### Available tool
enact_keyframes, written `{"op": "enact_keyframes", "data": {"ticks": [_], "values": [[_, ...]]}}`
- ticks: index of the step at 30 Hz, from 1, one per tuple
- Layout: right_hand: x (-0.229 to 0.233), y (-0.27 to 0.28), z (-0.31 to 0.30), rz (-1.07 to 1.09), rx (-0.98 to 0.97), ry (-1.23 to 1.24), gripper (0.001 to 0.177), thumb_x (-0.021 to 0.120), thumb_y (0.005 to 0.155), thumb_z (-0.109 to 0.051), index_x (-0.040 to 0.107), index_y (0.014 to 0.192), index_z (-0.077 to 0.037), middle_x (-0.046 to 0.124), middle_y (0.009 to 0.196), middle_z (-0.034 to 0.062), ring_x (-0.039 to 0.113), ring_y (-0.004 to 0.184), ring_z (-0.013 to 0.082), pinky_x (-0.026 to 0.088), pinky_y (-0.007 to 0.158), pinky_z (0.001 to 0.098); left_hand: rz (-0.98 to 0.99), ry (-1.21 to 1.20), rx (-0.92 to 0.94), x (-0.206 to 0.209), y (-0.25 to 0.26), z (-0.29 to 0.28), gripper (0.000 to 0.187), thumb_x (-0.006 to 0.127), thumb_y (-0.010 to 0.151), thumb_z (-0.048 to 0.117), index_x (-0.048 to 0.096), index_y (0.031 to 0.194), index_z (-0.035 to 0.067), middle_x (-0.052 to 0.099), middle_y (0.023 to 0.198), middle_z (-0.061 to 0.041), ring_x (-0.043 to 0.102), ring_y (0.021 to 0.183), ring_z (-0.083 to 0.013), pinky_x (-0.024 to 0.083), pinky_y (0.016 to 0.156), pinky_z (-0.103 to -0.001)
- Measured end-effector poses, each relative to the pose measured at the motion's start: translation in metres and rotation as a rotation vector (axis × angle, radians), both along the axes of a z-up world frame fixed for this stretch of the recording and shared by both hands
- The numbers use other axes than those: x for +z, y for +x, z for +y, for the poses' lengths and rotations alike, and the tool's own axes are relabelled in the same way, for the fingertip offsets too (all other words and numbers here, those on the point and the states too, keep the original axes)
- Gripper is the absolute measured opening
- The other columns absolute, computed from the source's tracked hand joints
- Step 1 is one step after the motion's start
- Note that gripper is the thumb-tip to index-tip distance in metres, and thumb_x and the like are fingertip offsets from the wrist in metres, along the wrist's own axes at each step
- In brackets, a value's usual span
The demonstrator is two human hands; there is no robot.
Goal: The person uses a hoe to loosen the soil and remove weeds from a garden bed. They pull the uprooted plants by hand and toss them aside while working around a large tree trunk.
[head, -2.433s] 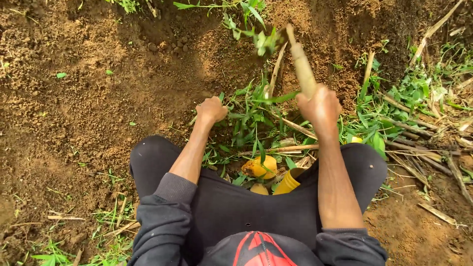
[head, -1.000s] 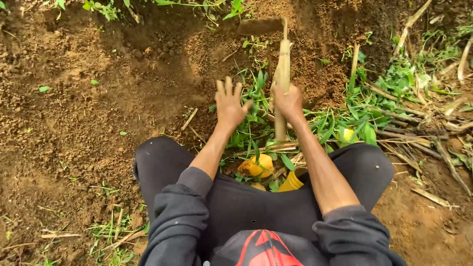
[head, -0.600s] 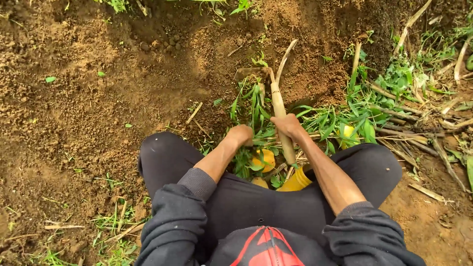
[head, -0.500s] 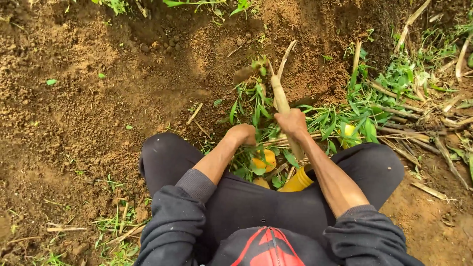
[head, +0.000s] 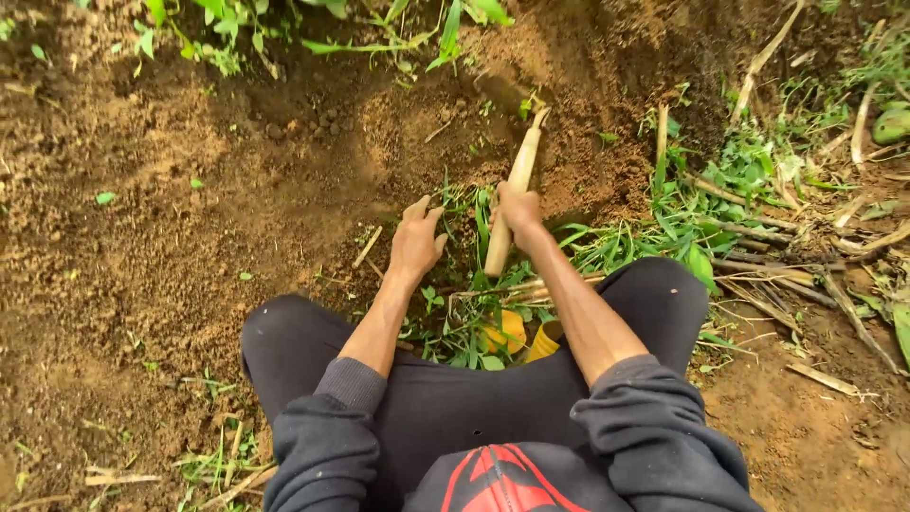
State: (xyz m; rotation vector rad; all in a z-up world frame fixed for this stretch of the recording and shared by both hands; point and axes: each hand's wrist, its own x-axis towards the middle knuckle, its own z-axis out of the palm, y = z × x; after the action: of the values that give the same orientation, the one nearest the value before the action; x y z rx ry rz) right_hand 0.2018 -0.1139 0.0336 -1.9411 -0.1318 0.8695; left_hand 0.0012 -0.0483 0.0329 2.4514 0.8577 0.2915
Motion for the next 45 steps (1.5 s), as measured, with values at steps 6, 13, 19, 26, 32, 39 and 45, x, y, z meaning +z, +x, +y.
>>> {"op": "enact_keyframes", "data": {"ticks": [6,13,19,26,32,39,45], "values": [[-0.009,0.007,-0.018,-0.004,0.105,-0.119,0.049,0.065,0.087,-0.030,0.059,0.116,0.008,0.070,0.069,0.0129,0.072,0.056,0.0200,0.064,0.057,0.0372,-0.042,-0.008,0.061,-0.005,0.013,0.003,0.078,0.076,0.096,0.016,0.034,0.160,0.004,0.037,0.159,-0.028,0.040,0.144,-0.0486,0.049,0.108,-0.069],[0.048,-0.015,-0.067,-0.054,0.422,-0.332,0.060,0.070,0.089,-0.037,0.061,0.121,0.014,0.070,0.070,0.0135,0.071,0.056,0.0207,0.062,0.056,0.0367,0.094,0.082,-0.033,-0.033,0.052,-0.009,0.060,0.073,0.097,0.038,0.054,0.149,0.015,0.036,0.161,-0.024,0.038,0.146,-0.0504,0.040,0.114,-0.069],[0.059,-0.015,-0.054,-0.171,0.410,-0.314,0.056,0.071,0.088,-0.035,0.066,0.116,0.013,0.072,0.078,0.0159,0.074,0.061,0.0220,0.061,0.056,0.0396,0.527,0.012,-0.212,-0.083,0.056,-0.028,0.055,0.071,0.092,0.055,0.073,0.126,0.012,0.035,0.164,-0.019,0.031,0.151,-0.0491,0.035,0.115,-0.071],[0.067,-0.031,-0.037,-0.097,0.433,-0.183,0.051,0.070,0.089,-0.024,0.061,0.123,0.012,0.069,0.084,0.0188,0.071,0.061,0.0216,0.064,0.053,0.0286,0.871,-0.256,-0.396,-0.133,0.028,-0.050,0.070,0.073,0.087,0.048,0.061,0.145,0.010,-0.004,0.174,-0.018,0.007,0.159,-0.0467,0.022,0.122,-0.070],[0.010,-0.018,-0.044,-0.432,0.840,-0.532,0.059,0.071,0.083,-0.045,0.070,0.118,0.003,0.076,0.102,0.0208,0.077,0.091,0.0321,0.058,0.089,0.0550,1.152,-0.483,-0.622,-0.101,0.019,-0.077,0.084,0.058,0.097,0.061,0.039,0.162,0.011,0.010,0.172,-0.023,0.024,0.154,-0.0490,0.034,0.118,-0.068],[-0.015,-0.008,-0.054,-0.400,0.987,-0.622,0.054,0.074,0.080,-0.046,0.075,0.110,-0.001,0.077,0.083,0.0117,0.078,0.077,0.0260,0.060,0.086,0.0528,0.949,-0.492,-0.552,-0.073,0.025,-0.071,0.045,0.047,0.103,0.021,0.065,0.138,-0.001,0.060,0.143,-0.028,0.057,0.137,-0.0412,0.047,0.113,-0.055],[0.058,-0.006,-0.060,-0.685,1.137,-0.621,0.046,0.073,0.076,-0.038,0.078,0.108,-0.006,0.077,0.099,0.0211,0.075,0.096,0.0406,0.058,0.087,0.0570,0.861,-0.466,-0.504,-0.060,0.029,-0.068,0.071,0.075,0.089,0.060,0.070,0.132,0.003,0.069,0.130,-0.025,0.067,0.120,-0.0431,0.059,0.094,-0.056]]}}
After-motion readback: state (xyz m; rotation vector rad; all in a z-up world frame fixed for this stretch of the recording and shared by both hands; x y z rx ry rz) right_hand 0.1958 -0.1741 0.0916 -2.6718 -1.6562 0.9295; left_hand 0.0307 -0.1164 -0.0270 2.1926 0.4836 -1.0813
